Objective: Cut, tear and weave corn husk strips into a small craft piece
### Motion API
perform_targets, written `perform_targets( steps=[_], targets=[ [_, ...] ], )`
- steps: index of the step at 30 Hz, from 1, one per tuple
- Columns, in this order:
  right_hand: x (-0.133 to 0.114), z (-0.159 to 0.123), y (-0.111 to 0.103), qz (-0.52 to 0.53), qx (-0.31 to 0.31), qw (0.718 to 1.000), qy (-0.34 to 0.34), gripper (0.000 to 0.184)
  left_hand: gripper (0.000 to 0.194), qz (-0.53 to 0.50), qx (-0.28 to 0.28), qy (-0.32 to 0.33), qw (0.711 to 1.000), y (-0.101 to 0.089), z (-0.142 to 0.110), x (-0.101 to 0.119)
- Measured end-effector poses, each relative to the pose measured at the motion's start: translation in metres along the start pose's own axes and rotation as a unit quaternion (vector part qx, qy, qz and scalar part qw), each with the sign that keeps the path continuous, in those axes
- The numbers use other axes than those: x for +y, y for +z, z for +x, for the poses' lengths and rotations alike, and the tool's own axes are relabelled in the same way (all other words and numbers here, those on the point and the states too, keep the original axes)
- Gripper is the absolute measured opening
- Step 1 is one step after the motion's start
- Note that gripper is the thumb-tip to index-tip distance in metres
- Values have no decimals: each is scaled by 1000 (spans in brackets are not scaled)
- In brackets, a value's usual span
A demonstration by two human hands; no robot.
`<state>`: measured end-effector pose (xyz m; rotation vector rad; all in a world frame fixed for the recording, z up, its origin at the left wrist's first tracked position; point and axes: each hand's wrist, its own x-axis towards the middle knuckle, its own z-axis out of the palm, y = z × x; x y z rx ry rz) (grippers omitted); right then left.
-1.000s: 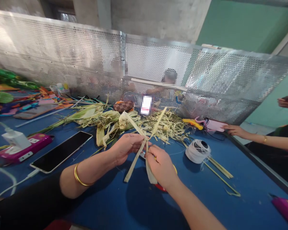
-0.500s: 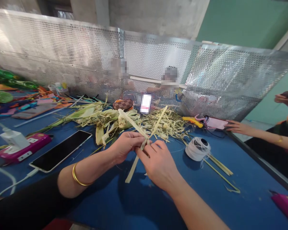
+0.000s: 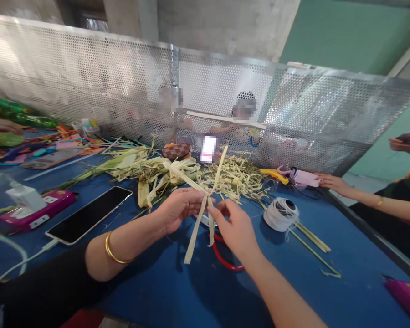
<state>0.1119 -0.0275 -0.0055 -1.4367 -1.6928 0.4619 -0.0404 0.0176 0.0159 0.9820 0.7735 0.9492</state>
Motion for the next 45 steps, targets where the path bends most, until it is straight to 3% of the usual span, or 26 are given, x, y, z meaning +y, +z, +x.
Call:
perform_targets(
  steps=[3,6,10,12,16,19,23,28,31,33,35,37,38,39,41,43,45],
  targets=[
    [-2,0,6,139,-152,975,87,37,15,30,24,-1,999,0,0,0],
    [-8,-3,5,148,-152,970,117,37,11,84,51,23,995,0,2,-1],
    [-7,1,-8,85,-163,978,102,41,10,139,60,41,988,-1,4,-1],
    [-1,8,-14,93,-139,981,95,43,10,140,56,23,988,-2,5,-1],
    [12,18,-15,169,-13,981,93,37,11,142,16,-25,989,-1,4,-5],
    [13,18,-10,247,-18,964,101,33,20,154,-27,-42,987,-1,3,-10],
    [11,15,-5,265,11,957,119,33,32,148,-71,-81,983,0,0,-11],
    [12,16,-6,275,16,954,114,33,41,138,-90,-113,980,1,-2,-9],
    [15,18,-10,266,51,957,101,31,47,143,-87,-109,980,1,0,-9],
    [16,20,-14,256,85,959,87,30,50,195,-43,-57,978,0,1,-9],
    [15,22,-18,247,112,960,70,28,48,297,48,57,952,-2,1,-7],
    [13,22,-22,228,111,966,45,25,36,398,119,205,886,-3,1,-4],
    [11,22,-24,212,98,972,30,25,27,432,125,273,851,-4,1,-2],
    [9,21,-25,195,78,978,13,24,19,455,106,325,822,-4,1,0],
    [4,19,-26,166,29,986,-15,24,17,475,15,369,799,-4,1,2],
    [0,17,-25,150,-7,988,-31,24,17,479,-82,332,808,-4,1,3],
    [-2,15,-24,136,-20,990,-35,24,21,464,-158,251,835,-2,-1,2]
  ],
)
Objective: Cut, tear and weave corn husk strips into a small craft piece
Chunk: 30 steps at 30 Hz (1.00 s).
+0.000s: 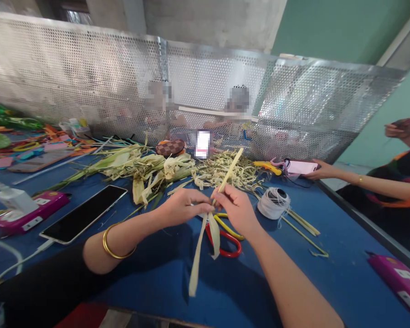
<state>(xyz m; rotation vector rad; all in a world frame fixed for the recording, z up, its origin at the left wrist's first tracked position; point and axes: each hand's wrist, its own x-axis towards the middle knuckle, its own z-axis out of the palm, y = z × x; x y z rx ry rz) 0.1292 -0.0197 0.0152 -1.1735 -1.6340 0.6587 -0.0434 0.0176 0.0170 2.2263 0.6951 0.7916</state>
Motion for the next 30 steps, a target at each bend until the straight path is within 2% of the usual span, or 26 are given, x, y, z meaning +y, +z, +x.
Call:
perform_targets(
  steps=[2,4,8,11,14,18,21,23,27,30],
  targets=[
    [0,0,2,-16,-5,1000,1,24,23,-59,-52,-44,996,2,-2,2],
    [2,0,2,-23,2,1000,1,26,22,-95,-55,-84,990,4,-3,2],
    [7,1,0,-16,13,999,29,30,24,-122,36,-175,976,1,-1,1],
    [9,0,1,-76,-60,994,47,28,21,-159,71,-232,957,-3,1,1],
    [9,-2,4,-145,-87,985,31,26,19,-214,53,-266,938,-5,2,0],
    [8,-2,6,-160,-99,982,10,28,24,-314,7,-309,897,-3,2,-5],
    [7,-3,3,-185,-138,973,-4,26,21,-322,13,-327,888,-1,3,-9],
    [8,-3,2,-266,-125,955,-49,22,19,-308,20,-324,894,0,3,-10],
    [14,-2,3,-414,-70,894,-154,23,19,-308,58,-318,895,2,3,-8],
    [15,-1,4,-410,1,892,-190,23,18,-325,118,-322,881,4,4,-9]
  ],
)
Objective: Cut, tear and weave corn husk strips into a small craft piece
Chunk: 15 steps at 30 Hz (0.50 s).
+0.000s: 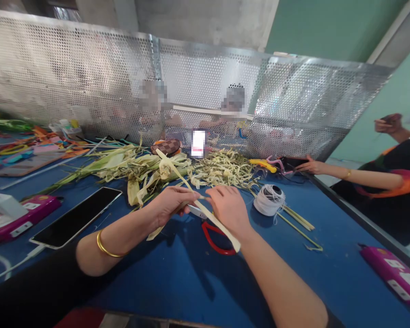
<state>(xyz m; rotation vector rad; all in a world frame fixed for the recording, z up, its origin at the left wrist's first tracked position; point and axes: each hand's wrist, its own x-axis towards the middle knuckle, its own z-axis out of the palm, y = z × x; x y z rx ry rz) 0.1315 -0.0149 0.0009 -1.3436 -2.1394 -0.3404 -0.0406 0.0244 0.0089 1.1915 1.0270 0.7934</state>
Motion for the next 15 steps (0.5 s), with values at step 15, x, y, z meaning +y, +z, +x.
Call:
perform_targets(
  steps=[15],
  targets=[
    [-28,-4,-2,426,-120,866,231,14,9,-96,57,-56,992,-5,7,2]
  ],
)
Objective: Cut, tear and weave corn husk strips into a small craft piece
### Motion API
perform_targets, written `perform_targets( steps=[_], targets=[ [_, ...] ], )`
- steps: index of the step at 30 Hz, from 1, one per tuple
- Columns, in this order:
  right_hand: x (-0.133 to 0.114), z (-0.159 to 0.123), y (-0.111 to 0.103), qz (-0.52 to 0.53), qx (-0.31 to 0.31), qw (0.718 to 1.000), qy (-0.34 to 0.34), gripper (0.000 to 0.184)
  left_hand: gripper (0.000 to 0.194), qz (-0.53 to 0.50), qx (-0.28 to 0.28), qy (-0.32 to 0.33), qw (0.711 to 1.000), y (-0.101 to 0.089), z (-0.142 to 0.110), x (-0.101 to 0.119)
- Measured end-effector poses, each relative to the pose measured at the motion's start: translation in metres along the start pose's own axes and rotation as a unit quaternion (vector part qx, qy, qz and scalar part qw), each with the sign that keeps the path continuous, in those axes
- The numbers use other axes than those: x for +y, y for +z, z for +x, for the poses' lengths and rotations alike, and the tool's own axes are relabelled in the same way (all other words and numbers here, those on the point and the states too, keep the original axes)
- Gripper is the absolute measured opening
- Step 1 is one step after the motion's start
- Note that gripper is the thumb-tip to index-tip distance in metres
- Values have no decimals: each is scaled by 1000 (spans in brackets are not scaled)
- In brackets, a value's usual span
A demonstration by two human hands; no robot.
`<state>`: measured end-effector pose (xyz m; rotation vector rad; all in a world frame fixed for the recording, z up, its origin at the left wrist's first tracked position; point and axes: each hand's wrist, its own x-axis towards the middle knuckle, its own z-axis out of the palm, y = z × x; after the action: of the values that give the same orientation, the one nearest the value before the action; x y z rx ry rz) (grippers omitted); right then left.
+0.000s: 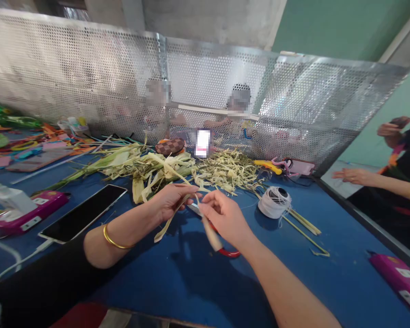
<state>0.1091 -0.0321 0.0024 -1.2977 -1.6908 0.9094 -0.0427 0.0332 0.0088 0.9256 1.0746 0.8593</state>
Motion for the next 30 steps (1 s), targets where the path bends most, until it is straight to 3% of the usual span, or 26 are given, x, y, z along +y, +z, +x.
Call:
perform_targets(
  steps=[2,5,11,13,14,16,18,19,21,24,25,30],
  targets=[
    [3,1,1,-3,23,999,37,21,10,6,2,11,1000,1,-1,0],
    [7,3,3,1,-19,995,101,25,10,8,-3,6,1000,3,-3,0],
    [3,3,3,197,-80,966,149,29,13,-39,-69,-55,995,2,-3,4],
    [0,1,0,172,-105,966,163,31,10,-33,-73,-50,996,1,-2,4],
    [0,1,-3,123,-93,976,153,32,10,-23,-69,-38,997,1,-1,4],
    [-1,1,-9,-25,5,996,82,34,11,13,-65,-2,998,2,-3,3],
    [-1,2,-14,-141,139,980,-17,30,13,63,-91,26,994,5,-8,0],
    [-1,3,-16,-161,176,970,-48,27,13,91,-115,32,989,6,-11,-1],
    [-1,5,-18,-138,154,977,-57,26,15,148,-166,25,975,10,-18,-5],
    [0,6,-13,-90,30,995,-44,20,19,232,-204,1,951,16,-26,-12],
    [0,6,-11,-85,15,995,-48,20,22,250,-206,-4,946,18,-27,-14],
    [-1,3,-7,-75,126,985,-89,21,30,267,-187,-14,945,20,-25,-19]
  ],
)
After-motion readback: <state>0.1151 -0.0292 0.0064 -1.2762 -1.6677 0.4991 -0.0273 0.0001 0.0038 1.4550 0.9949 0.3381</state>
